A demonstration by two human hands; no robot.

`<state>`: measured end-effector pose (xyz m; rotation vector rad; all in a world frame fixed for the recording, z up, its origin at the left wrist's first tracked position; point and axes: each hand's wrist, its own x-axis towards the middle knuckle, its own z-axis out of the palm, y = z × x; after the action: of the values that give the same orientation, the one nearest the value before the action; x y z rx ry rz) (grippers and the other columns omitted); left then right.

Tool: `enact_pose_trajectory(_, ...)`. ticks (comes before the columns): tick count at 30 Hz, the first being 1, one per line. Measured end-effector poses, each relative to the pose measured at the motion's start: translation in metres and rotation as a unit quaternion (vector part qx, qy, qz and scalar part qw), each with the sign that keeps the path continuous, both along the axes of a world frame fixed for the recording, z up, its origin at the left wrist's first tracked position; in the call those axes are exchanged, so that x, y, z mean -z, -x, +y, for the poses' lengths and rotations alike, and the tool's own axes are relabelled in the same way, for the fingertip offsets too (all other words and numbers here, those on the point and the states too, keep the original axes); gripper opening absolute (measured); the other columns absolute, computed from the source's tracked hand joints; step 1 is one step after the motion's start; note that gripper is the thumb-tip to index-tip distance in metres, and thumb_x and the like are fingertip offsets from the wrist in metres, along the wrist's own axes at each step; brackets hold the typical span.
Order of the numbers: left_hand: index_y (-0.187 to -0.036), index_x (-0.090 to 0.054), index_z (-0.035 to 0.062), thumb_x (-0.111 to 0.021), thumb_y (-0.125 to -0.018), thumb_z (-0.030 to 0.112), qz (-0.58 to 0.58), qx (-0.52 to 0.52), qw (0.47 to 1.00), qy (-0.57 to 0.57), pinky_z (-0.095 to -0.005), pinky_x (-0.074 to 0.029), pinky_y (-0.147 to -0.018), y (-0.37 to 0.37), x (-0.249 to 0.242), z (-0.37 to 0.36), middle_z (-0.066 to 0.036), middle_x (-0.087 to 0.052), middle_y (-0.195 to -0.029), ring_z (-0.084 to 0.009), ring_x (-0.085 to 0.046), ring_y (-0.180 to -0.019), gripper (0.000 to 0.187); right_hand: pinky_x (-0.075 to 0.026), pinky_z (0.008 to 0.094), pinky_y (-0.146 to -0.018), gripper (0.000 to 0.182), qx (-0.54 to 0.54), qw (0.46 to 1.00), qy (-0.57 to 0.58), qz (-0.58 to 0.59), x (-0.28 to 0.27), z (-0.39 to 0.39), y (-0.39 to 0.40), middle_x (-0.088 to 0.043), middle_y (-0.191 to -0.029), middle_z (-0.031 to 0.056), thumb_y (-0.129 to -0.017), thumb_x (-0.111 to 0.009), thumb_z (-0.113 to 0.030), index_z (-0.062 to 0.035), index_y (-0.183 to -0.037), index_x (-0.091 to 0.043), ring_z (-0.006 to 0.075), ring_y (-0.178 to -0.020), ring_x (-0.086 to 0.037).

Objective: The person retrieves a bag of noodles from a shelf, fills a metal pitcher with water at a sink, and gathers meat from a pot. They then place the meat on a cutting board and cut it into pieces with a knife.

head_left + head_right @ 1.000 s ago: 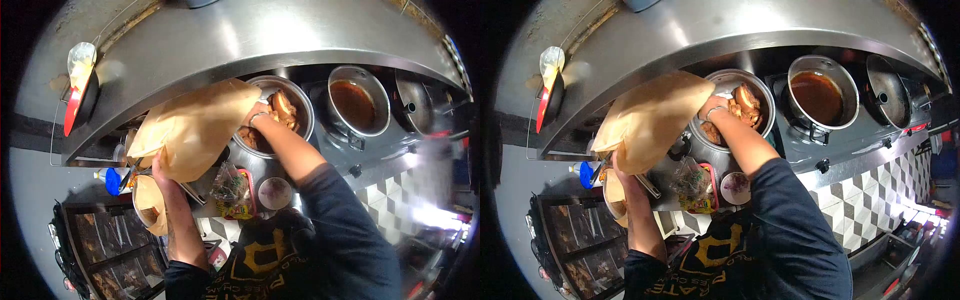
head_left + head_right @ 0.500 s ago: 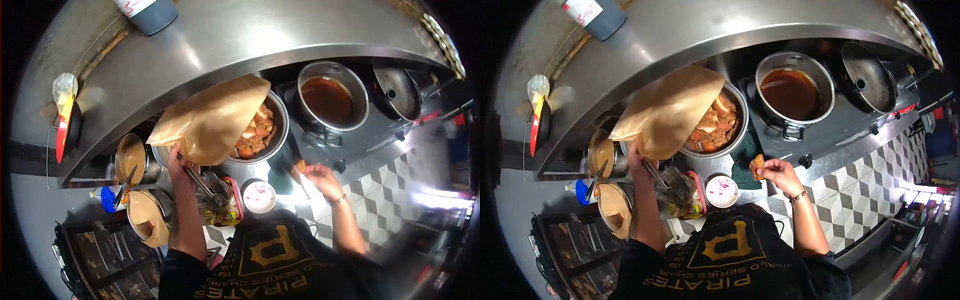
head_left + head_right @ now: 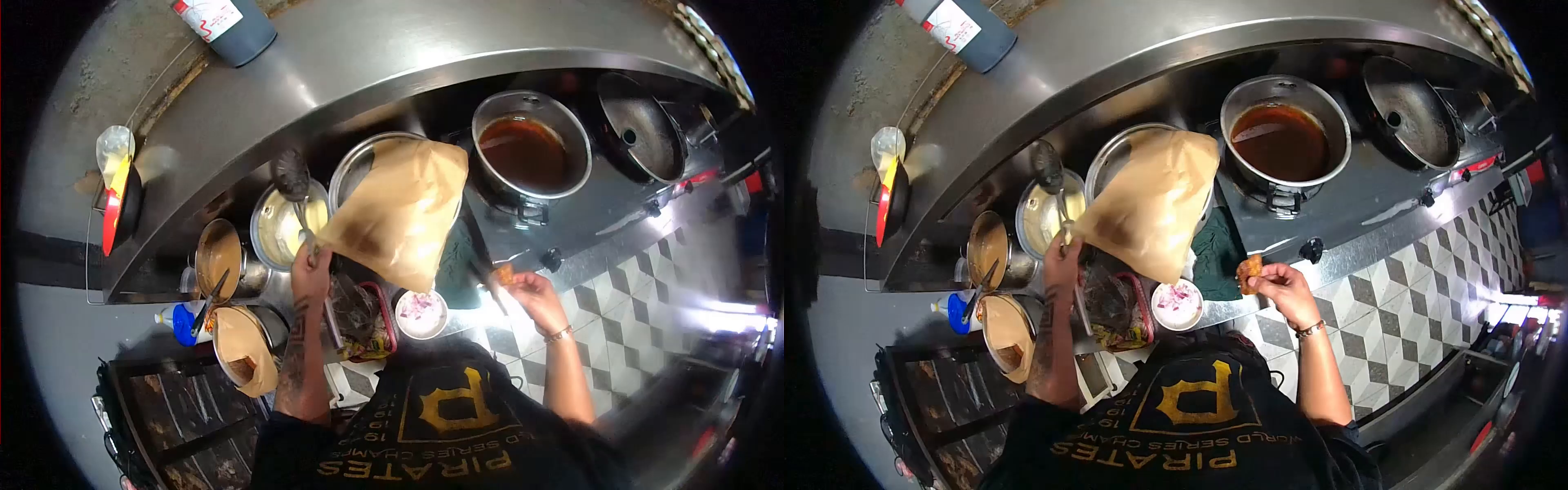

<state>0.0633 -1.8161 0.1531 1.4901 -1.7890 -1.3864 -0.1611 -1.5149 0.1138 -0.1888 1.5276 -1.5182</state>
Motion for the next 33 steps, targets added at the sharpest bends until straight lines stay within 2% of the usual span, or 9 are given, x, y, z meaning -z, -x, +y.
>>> enact_pose_trajectory(4,-0.12,-0.051,0.0045,-0.046,-0.089,0.018,-0.071,0.154,0.938,0.304,-0.0384,-0.047,-0.068,-0.028,-0.006,-0.006,-0.018,-0.062,-0.076,-0.0289,-0.062,-0.074,0.034,-0.041,0.0191,-0.059,0.021,0.051,0.994,-0.089,0.032,-0.016,0.032,-0.017,-0.061,-0.075,0.0024,-0.074,-0.072,-0.012,-0.0008,-0.087,-0.059,0.0066,-0.065,-0.054)
enact_pose_trajectory(8,-0.111,-0.057,0.0056,-0.047,-0.087,0.019,-0.246,0.404,0.856,0.21,-0.0443,-0.045,-0.079,0.006,-0.028,-0.008,-0.025,-0.06,-0.096,-0.0403,-0.057,-0.092,0.03,-0.036,0.0178,-0.051,0.022,0.103,0.989,-0.105,0.028,-0.016,0.068,-0.054,-0.061,-0.072,0.0002,-0.075,-0.071,-0.016,-0.0019,-0.086,-0.059,0.0038,-0.06,-0.05)
enact_pose_trajectory(15,-0.114,-0.058,0.0156,-0.047,-0.083,0.026,-0.462,0.542,0.642,0.285,-0.0439,-0.043,-0.088,0.063,-0.016,-0.064,-0.017,-0.059,-0.109,-0.035,-0.055,-0.103,0.035,-0.022,0.0182,-0.038,0.025,0.385,0.911,-0.143,-0.041,-0.017,0.173,-0.2,-0.047,-0.059,-0.0072,-0.073,-0.073,-0.023,-0.0082,-0.086,-0.057,0.0021,-0.044,-0.035)
enact_pose_trajectory(20,-0.119,-0.054,0.0107,-0.053,-0.08,0.025,-0.42,0.598,0.607,0.312,-0.0391,-0.041,-0.091,0.075,0.052,-0.132,-0.016,-0.055,-0.118,-0.0319,-0.053,-0.107,0.042,-0.025,0.0185,-0.037,0.029,0.586,0.801,-0.081,-0.093,-0.006,0.266,-0.32,-0.047,-0.062,-0.0051,-0.076,-0.071,-0.023,-0.0084,-0.095,-0.054,0.0031,-0.044,-0.036)
enact_pose_trajectory(21,-0.119,-0.053,0.0092,-0.055,-0.079,0.031,-0.414,0.512,0.695,0.289,-0.0399,-0.042,-0.09,0.061,-0.015,-0.048,-0.018,-0.055,-0.117,-0.0328,-0.054,-0.106,0.045,-0.027,0.0184,-0.038,0.03,0.631,0.769,-0.06,-0.08,0.006,0.285,-0.349,-0.049,-0.066,-0.0041,-0.077,-0.07,-0.023,-0.0085,-0.097,-0.054,0.0031,-0.045,-0.036)
enact_pose_trajectory(22,-0.118,-0.053,0.0049,-0.058,-0.077,0.038,-0.479,0.469,0.649,0.36,-0.041,-0.043,-0.087,0.067,-0.005,-0.056,-0.022,-0.056,-0.113,-0.0345,-0.056,-0.102,0.053,-0.027,0.0183,-0.038,0.036,0.667,0.74,-0.034,-0.075,0.005,0.3,-0.375,-0.05,-0.069,-0.0031,-0.077,-0.07,-0.023,-0.0088,-0.104,-0.052,0.003,-0.045,-0.036)
enact_pose_trajectory(24,-0.121,-0.05,0.0022,-0.065,-0.075,0.03,-0.205,0.59,0.747,0.228,-0.0411,-0.042,-0.088,0.089,0.019,-0.074,-0.022,-0.057,-0.11,-0.0364,-0.054,-0.101,0.056,-0.026,0.0177,-0.038,0.055,0.736,0.672,0.039,-0.07,0.021,0.332,-0.429,-0.051,-0.078,0.0008,-0.079,-0.069,-0.02,-0.0111,-0.125,-0.041,0.0037,-0.046,-0.034)
enact_pose_trajectory(30,-0.122,-0.05,0.0048,-0.065,-0.076,0.022,-0.076,0.644,0.556,0.52,-0.0401,-0.038,-0.095,0.159,0.055,0.164,-0.022,-0.049,-0.121,-0.0372,-0.047,-0.111,0.052,-0.03,0.0197,-0.044,0.054,0.846,0.503,0.177,0.003,0.041,0.417,-0.587,-0.051,-0.097,-0.0001,-0.085,-0.06,-0.023,-0.0231,-0.133,-0.034,0.0067,-0.057,-0.044)
enact_pose_trajectory(33,-0.121,-0.05,0.0045,-0.063,-0.078,0.021,0.025,0.705,0.505,0.497,-0.0373,-0.035,-0.097,0.115,0.055,0.359,-0.021,-0.048,-0.121,-0.0354,-0.044,-0.114,0.048,-0.031,0.0195,-0.044,0.047,0.89,0.432,0.148,0.026,0.058,0.471,-0.669,-0.051,-0.095,-0.0022,-0.086,-0.06,-0.026,-0.0275,-0.128,-0.038,0.0066,-0.056,-0.045)
